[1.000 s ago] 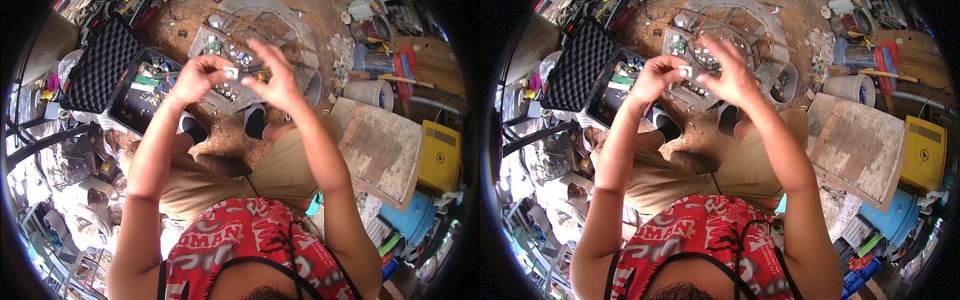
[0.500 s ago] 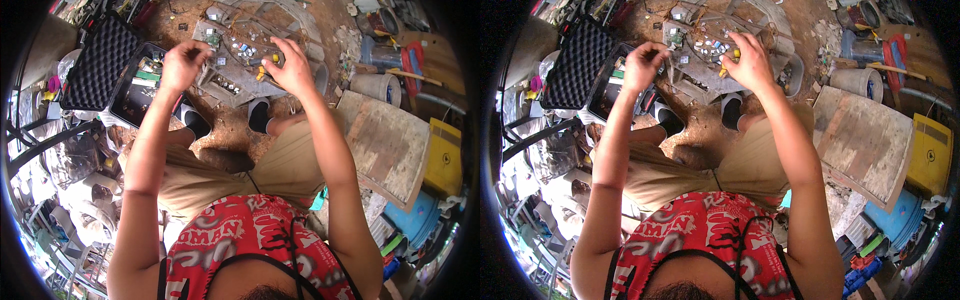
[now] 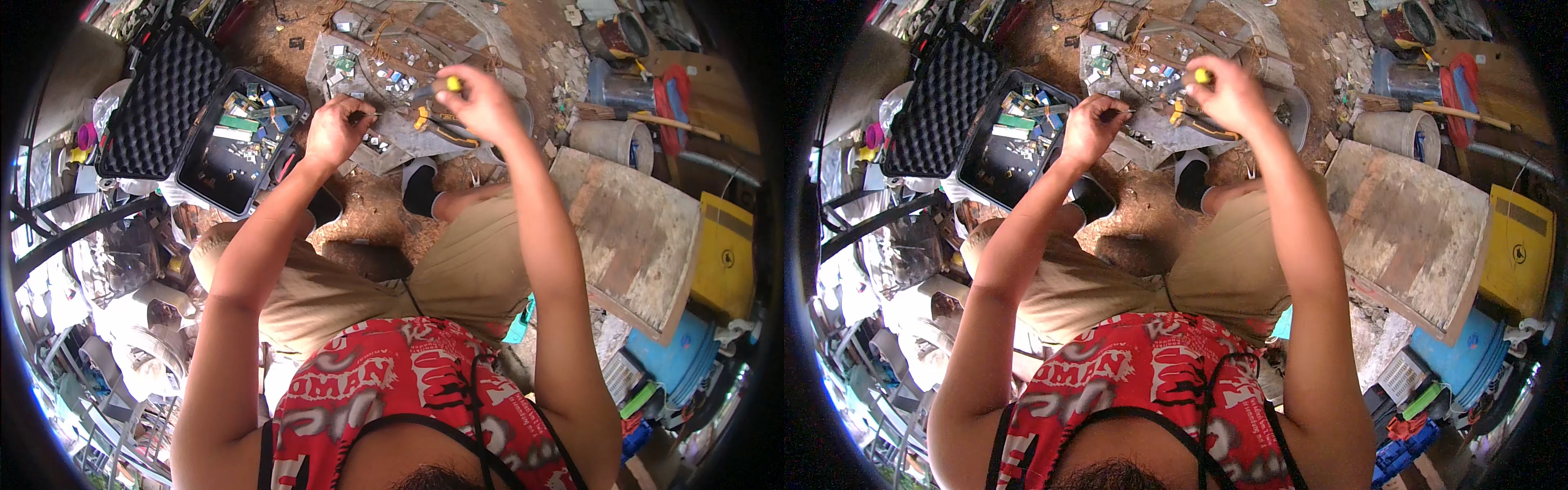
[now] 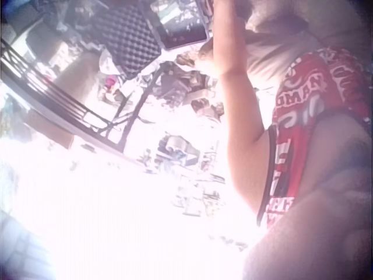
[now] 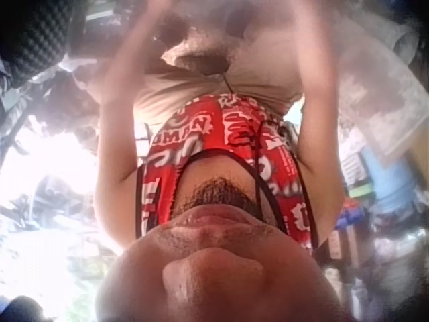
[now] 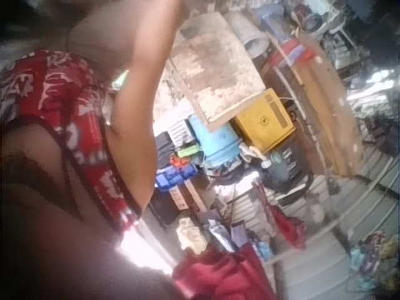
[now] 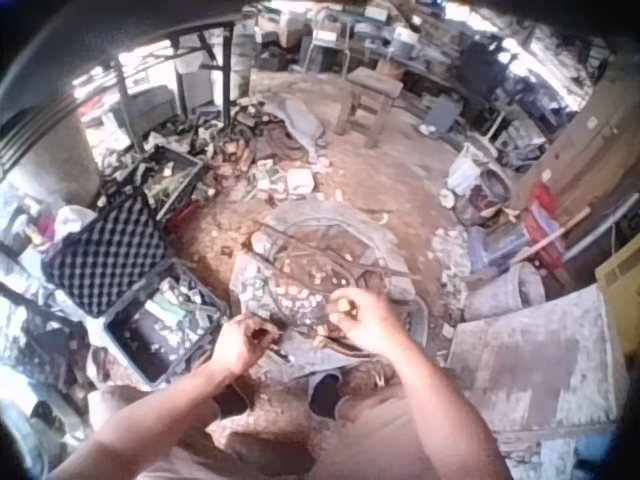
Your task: The person uses a screwdriver and pliers to manipulate a small electronic component and a circuit board while sitting in a workshop area.
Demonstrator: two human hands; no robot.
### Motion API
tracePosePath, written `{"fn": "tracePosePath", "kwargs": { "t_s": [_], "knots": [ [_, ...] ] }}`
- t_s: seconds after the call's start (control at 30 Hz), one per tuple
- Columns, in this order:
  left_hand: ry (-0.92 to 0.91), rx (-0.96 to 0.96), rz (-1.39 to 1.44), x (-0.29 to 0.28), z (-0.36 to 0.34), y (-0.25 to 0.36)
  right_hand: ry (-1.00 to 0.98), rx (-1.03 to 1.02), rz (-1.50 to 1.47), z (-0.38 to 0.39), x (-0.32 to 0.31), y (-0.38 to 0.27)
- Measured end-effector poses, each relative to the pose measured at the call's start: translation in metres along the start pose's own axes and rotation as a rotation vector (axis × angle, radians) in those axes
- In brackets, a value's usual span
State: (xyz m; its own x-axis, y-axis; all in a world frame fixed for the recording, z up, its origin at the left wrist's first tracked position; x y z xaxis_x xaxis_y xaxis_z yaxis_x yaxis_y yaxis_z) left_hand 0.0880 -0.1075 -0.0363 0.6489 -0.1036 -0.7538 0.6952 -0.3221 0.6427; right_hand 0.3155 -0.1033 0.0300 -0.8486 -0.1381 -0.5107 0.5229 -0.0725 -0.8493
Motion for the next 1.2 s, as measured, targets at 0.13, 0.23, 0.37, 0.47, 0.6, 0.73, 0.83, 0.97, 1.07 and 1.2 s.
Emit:
{"fn": "tracePosePath", "kwargs": {
  "t_s": [0.13, 0.23, 0.37, 0.47, 0.6, 0.73, 0.83, 0.97, 1.07, 1.2],
  "knots": [
    [-0.002, -0.014, -0.003, 0.002, 0.005, -0.005, 0.079, -0.211, -0.437, 0.029, -0.035, -0.072],
    [0.052, 0.010, 0.032, 0.004, 0.005, -0.005, 0.094, -0.261, -0.483, 0.048, -0.036, -0.094],
    [0.012, -0.022, 0.027, 0.006, 0.003, -0.005, 0.137, -0.437, -0.488, 0.055, 0.007, -0.099],
    [0.016, -0.023, 0.032, 0.005, 0.004, -0.006, 0.118, -0.444, -0.385, 0.052, 0.026, -0.099],
    [0.006, -0.045, 0.040, 0.005, 0.004, -0.007, 0.102, -0.414, -0.347, 0.046, 0.033, -0.098],
    [0.017, -0.029, 0.036, 0.005, 0.003, -0.007, 0.109, -0.423, -0.316, 0.044, 0.035, -0.092],
    [0.009, -0.038, 0.035, 0.005, 0.003, -0.007, 0.122, -0.390, -0.328, 0.041, 0.035, -0.089],
    [-0.031, -0.085, 0.054, 0.005, 0.002, -0.006, 0.142, -0.423, -0.319, 0.041, 0.035, -0.095],
    [-0.014, -0.063, 0.051, 0.005, 0.003, -0.007, 0.124, -0.436, -0.332, 0.037, 0.036, -0.099],
    [-0.010, -0.040, 0.036, 0.005, 0.002, -0.005, 0.121, -0.448, -0.326, 0.036, 0.038, -0.099]
  ]
}}
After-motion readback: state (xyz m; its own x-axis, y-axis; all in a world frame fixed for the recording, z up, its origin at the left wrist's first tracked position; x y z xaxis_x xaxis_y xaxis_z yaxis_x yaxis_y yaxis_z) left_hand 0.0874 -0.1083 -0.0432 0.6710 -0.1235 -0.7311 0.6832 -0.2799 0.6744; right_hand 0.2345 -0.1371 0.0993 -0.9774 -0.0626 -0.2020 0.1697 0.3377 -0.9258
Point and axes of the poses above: each hand's wrist, its own z-axis away from the middle knuckle, its own x-axis out of the palm, y = z × x, the point moved 7 cm from there along -z, towards the middle knuckle, and after that the axes turned 14 degrees about -z, right-handed, at the moved point
